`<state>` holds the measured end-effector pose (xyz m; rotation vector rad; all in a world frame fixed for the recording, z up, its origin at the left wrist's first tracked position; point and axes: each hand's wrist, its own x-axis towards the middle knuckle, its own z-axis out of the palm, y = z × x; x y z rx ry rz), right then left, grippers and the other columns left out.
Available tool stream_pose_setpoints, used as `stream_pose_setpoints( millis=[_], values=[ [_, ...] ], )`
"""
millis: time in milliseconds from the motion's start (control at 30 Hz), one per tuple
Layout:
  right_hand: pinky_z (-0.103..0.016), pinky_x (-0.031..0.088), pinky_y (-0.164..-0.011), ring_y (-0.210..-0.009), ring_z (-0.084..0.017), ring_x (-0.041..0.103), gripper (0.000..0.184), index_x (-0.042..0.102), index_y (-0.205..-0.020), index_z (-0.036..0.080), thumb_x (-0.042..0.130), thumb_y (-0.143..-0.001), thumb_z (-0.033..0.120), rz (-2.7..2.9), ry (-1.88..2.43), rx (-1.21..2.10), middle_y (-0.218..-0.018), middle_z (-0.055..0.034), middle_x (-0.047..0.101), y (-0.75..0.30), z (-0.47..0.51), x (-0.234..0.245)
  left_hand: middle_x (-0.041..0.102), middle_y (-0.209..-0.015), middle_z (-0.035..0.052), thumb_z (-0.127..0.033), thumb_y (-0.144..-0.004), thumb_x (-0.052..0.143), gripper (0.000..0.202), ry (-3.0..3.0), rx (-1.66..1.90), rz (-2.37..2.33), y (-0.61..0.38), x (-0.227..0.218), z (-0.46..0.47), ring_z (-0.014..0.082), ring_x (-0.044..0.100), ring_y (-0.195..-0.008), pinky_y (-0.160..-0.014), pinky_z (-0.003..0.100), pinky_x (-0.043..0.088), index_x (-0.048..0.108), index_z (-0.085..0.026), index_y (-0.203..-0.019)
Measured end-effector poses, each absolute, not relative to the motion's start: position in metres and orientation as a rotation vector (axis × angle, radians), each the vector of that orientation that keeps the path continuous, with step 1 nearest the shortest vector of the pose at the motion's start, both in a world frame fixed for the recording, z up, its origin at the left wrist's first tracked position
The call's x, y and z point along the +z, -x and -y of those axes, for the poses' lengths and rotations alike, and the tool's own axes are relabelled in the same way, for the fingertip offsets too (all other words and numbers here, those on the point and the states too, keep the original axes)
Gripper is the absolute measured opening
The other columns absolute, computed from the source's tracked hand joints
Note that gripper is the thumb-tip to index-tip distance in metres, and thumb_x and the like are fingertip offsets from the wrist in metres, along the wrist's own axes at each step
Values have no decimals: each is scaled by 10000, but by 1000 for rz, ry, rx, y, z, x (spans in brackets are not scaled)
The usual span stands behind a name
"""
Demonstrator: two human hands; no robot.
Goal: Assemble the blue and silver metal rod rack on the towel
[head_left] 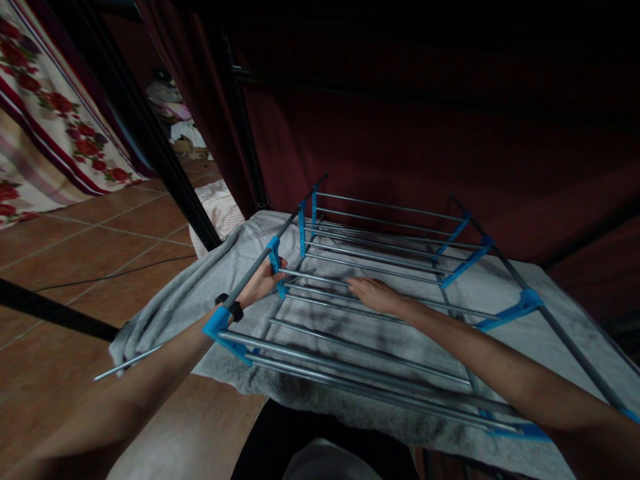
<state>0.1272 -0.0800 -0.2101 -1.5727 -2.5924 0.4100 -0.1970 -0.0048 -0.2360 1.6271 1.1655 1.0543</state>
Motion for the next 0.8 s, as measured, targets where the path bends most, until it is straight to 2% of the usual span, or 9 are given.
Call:
stream_pose_setpoints(
  millis=[167,333,433,600,800],
  values=[
    [-317,470,-845,-993,-214,645,268,598,-1179,184,400,-1012,251,2598,1517,409,-1122,-108,680,-130,82,-208,608,-893,45,-395,-671,723,284,-1651,1044,-1146,197,-236,6,297,573,-913,-952,499,463,615,-261,-896],
    [-322,478,-855,-976,-207,639,212,610,-1106,177,437,-1000,238,2603,1497,368,-1086,-100,675,-136,83,-211,599,-912,69,-365,-693,683,320,-1664,1033,-1150,198,-241,4,249,553,-868,-921,478,462,584,-196,-946],
    [-316,484,-831,-941,-203,644,187,617,-1068,181,451,-994,225,2574,1488,375,-1049,-88,681,-137,83,-213,597,-924,62,-394,-684,682,343,-1672,1039,-1172,198,-243,3,250,557,-882,-917,461,468,579,-206,-952],
    [-305,480,-858,-995,-202,642,182,618,-1059,178,451,-997,215,2529,1472,370,-1060,-80,681,-135,82,-213,609,-875,45,-461,-657,693,371,-1688,986,-1238,198,-235,5,268,570,-864,-890,453,482,579,-233,-927],
    [-290,474,-872,-1000,-178,622,197,604,-1064,176,422,-1013,229,2586,1539,313,-1092,-57,670,-133,81,-207,623,-930,8,-486,-618,668,392,-1694,918,-1346,198,-231,2,276,581,-964,-981,455,479,577,-264,-927]
  ],
)
